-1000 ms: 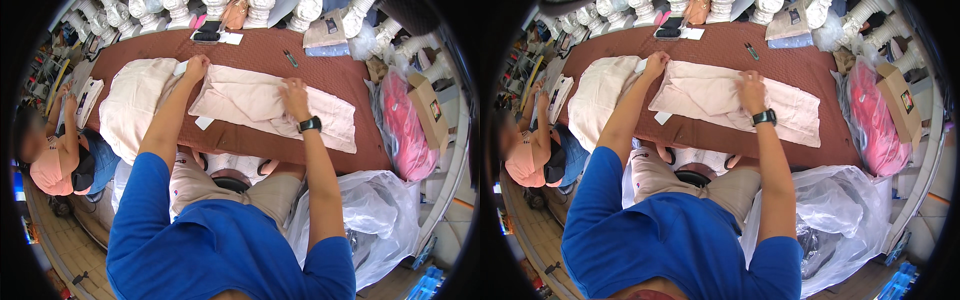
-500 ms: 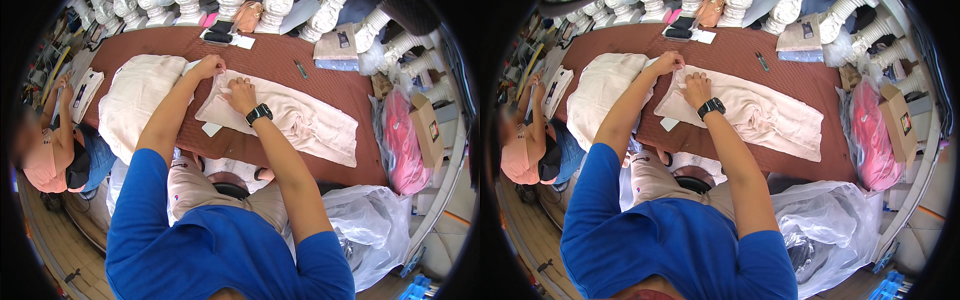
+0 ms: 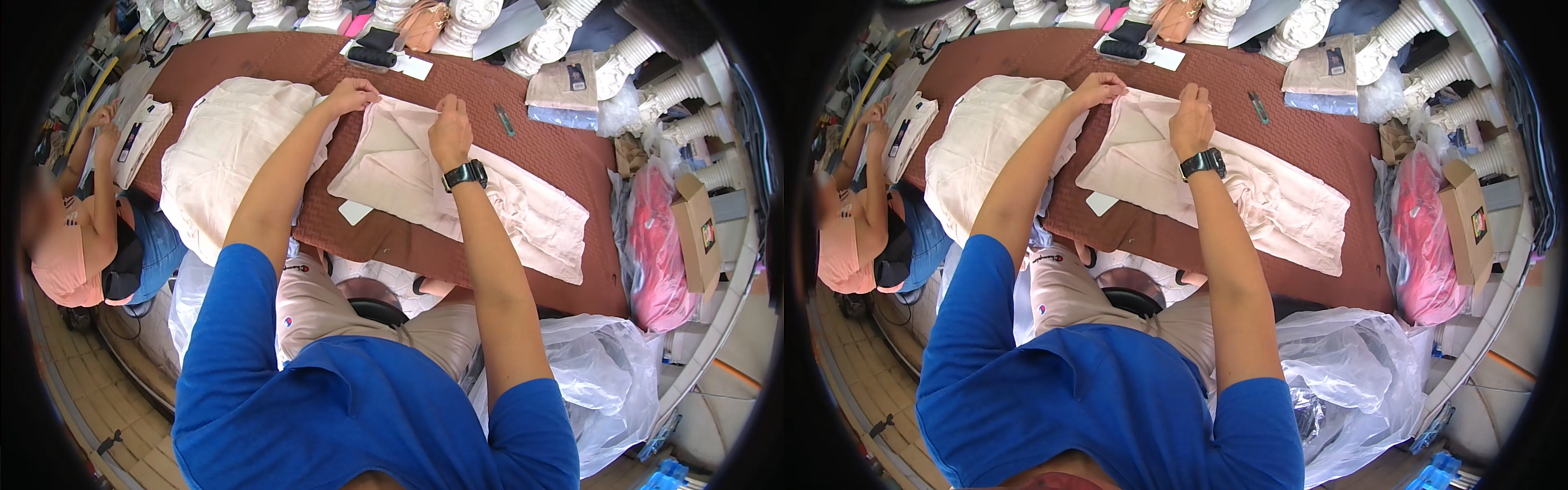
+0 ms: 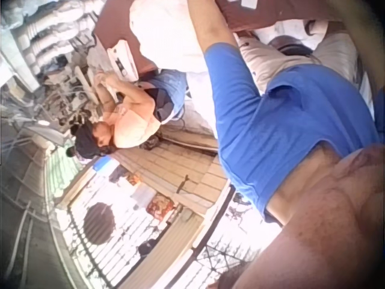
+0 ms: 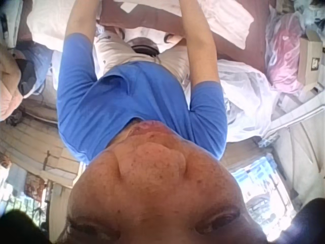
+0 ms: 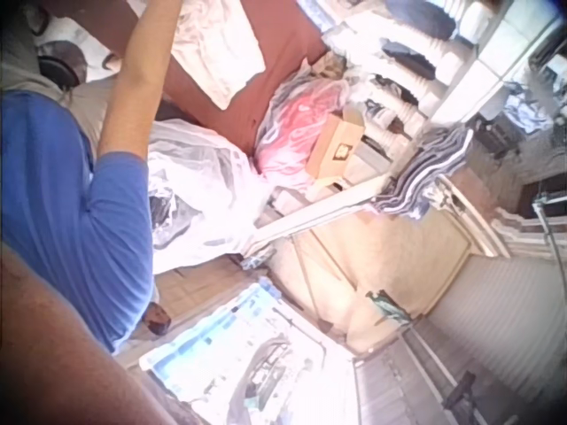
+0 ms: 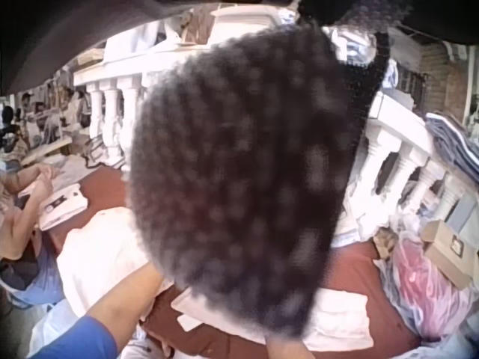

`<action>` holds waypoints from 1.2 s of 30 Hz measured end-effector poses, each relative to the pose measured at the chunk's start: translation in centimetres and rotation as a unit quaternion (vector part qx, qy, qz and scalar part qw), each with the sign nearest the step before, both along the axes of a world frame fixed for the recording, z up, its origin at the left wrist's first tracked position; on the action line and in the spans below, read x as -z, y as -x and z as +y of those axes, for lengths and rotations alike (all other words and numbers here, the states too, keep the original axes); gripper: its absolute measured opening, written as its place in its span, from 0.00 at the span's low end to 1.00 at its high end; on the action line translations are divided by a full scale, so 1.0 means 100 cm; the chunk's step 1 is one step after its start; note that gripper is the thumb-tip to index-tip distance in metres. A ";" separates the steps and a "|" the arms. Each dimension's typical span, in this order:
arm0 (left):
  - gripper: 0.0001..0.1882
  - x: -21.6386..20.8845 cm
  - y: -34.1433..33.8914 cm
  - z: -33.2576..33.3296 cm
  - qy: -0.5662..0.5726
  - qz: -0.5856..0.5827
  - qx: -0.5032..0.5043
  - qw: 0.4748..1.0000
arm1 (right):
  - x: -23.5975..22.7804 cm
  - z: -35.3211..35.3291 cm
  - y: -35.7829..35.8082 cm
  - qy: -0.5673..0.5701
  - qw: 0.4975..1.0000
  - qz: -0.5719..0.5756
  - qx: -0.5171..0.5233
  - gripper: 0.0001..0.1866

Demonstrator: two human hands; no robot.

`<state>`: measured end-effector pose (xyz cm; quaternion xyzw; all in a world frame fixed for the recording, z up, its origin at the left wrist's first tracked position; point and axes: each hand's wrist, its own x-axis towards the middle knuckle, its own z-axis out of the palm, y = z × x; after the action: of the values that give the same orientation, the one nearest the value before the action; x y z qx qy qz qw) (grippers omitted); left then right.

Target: The person picks up pink garments one by one, spreads them out on a table, uses a cardboard template to fold them into uniform rectangles, and trims loose threads using a pair of snips.

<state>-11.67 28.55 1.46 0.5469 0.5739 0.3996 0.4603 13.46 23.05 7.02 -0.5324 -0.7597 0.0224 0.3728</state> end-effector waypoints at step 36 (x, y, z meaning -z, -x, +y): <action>0.07 0.007 -0.053 -0.050 -0.283 0.264 -0.131 0.913 | 0.035 -0.027 -0.067 0.089 0.946 -0.121 -0.286 0.14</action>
<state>-6.40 23.59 0.73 0.6599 0.6041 0.4427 0.0612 20.20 20.37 3.48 -0.3221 -0.9143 0.1309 0.2075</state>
